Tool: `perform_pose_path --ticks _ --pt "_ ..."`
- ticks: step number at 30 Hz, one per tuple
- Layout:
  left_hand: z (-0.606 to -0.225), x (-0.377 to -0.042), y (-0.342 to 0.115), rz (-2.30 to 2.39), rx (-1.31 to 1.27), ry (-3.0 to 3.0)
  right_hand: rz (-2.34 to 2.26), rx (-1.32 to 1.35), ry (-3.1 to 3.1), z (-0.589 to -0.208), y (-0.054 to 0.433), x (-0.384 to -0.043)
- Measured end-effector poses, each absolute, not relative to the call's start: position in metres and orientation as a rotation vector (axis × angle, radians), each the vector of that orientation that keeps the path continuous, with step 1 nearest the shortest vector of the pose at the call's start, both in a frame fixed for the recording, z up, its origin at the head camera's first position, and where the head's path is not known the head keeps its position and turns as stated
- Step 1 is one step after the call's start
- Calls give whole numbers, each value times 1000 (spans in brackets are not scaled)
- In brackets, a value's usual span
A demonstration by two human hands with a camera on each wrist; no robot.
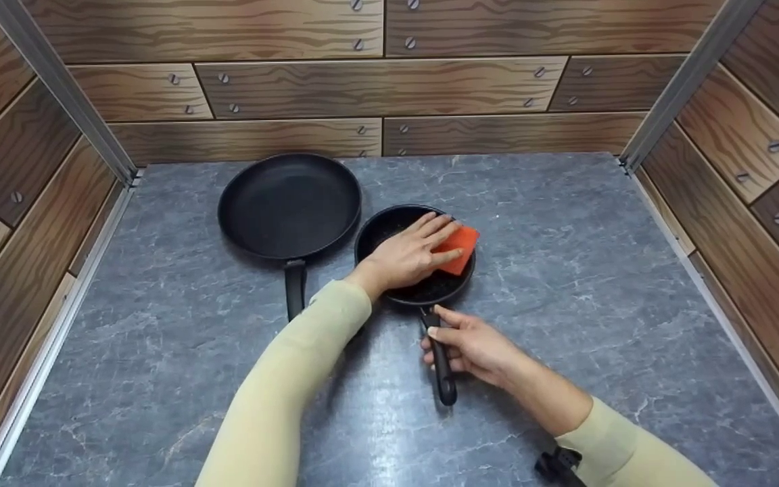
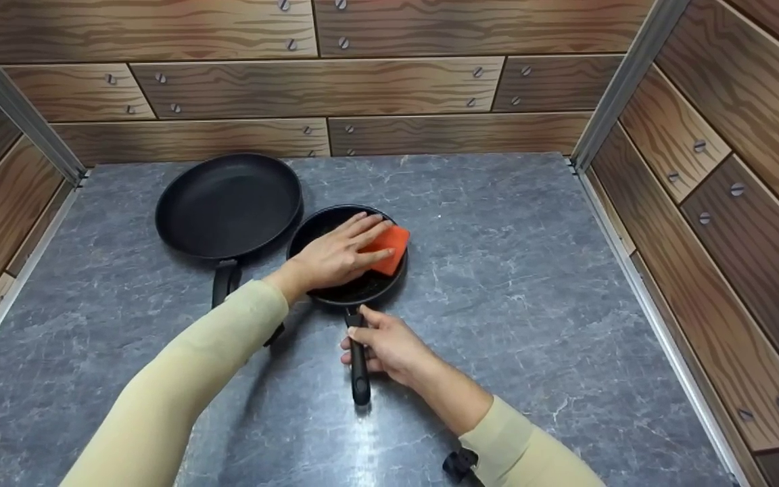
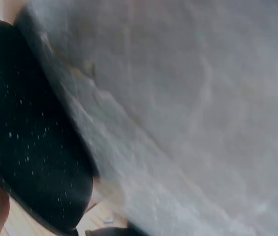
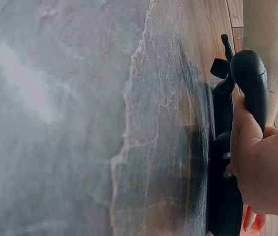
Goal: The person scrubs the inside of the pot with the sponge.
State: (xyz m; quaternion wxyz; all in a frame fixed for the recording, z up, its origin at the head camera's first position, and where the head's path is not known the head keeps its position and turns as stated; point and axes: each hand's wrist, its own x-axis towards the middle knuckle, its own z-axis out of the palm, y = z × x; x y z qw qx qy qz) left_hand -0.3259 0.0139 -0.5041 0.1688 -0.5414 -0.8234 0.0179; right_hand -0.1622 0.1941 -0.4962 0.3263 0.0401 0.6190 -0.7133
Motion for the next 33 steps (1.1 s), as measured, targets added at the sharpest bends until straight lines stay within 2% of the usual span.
perform_pose_path --ticks 7,18,33 --pt "-503 -330 17 195 -1550 -2385 -1867 124 1623 -498 194 -162" --pt "-502 -337 20 481 -1404 -2440 -1861 137 1643 -498 194 -160" --pt "-499 -350 13 505 -1260 -2583 -1894 127 1627 -499 192 -159"
